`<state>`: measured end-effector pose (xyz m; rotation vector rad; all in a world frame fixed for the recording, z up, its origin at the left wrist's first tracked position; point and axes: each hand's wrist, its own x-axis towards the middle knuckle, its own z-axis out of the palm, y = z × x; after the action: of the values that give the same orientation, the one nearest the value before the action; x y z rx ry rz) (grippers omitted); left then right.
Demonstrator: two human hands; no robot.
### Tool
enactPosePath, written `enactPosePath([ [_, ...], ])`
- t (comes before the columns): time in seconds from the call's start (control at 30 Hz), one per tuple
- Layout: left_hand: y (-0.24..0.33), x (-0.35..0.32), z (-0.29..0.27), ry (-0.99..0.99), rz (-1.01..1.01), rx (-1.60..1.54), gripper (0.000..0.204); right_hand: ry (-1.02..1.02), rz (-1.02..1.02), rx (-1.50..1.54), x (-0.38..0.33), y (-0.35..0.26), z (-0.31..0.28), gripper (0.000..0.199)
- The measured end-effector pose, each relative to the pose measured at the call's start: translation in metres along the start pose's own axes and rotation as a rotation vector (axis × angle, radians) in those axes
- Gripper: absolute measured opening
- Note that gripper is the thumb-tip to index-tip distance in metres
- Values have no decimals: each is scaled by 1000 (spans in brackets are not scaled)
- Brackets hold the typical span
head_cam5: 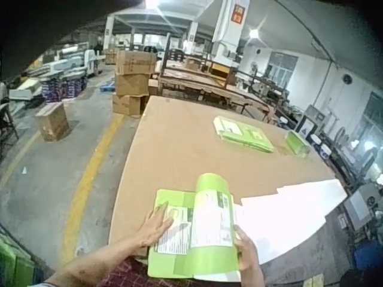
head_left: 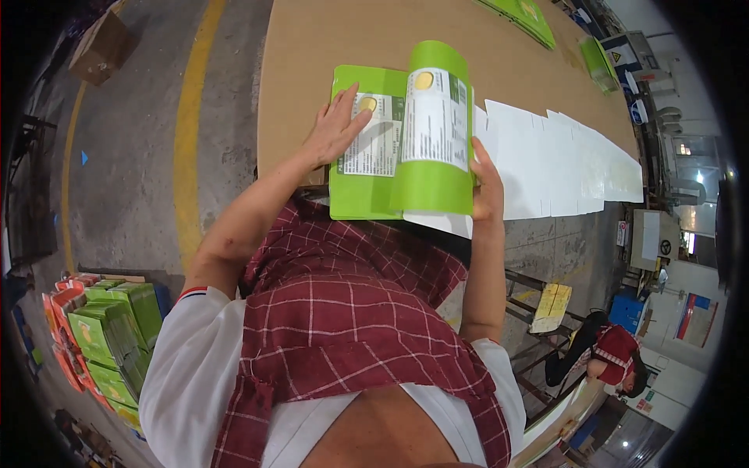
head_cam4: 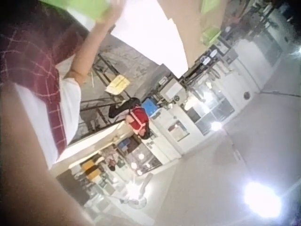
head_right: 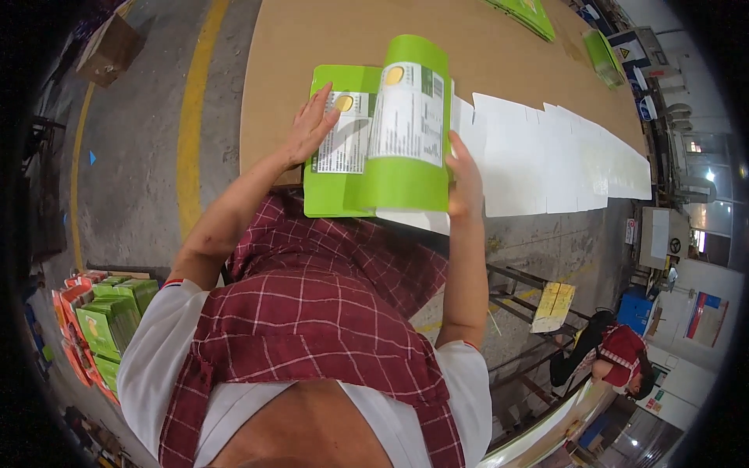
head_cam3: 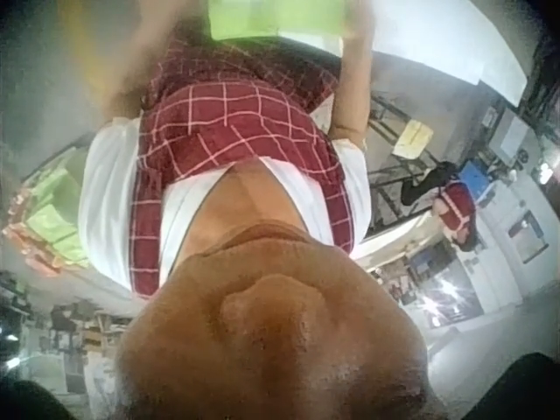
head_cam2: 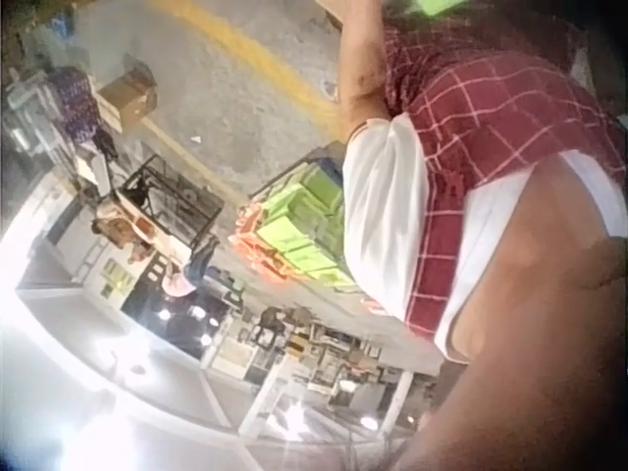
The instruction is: Counting and stacking green paper folders or flattened boxes on a work table.
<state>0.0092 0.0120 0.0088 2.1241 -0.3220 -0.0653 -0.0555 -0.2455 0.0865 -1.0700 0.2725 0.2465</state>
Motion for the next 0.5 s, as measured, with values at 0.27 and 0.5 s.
enactPosePath([
  [0.27, -4, 3, 0, -7, 30, -61, 74, -28, 87, -198, 16, 44, 5, 50],
  [0.5, 0, 5, 12, 68, -4, -34, 70, -43, 28, -351, 26, 61, -6, 47],
])
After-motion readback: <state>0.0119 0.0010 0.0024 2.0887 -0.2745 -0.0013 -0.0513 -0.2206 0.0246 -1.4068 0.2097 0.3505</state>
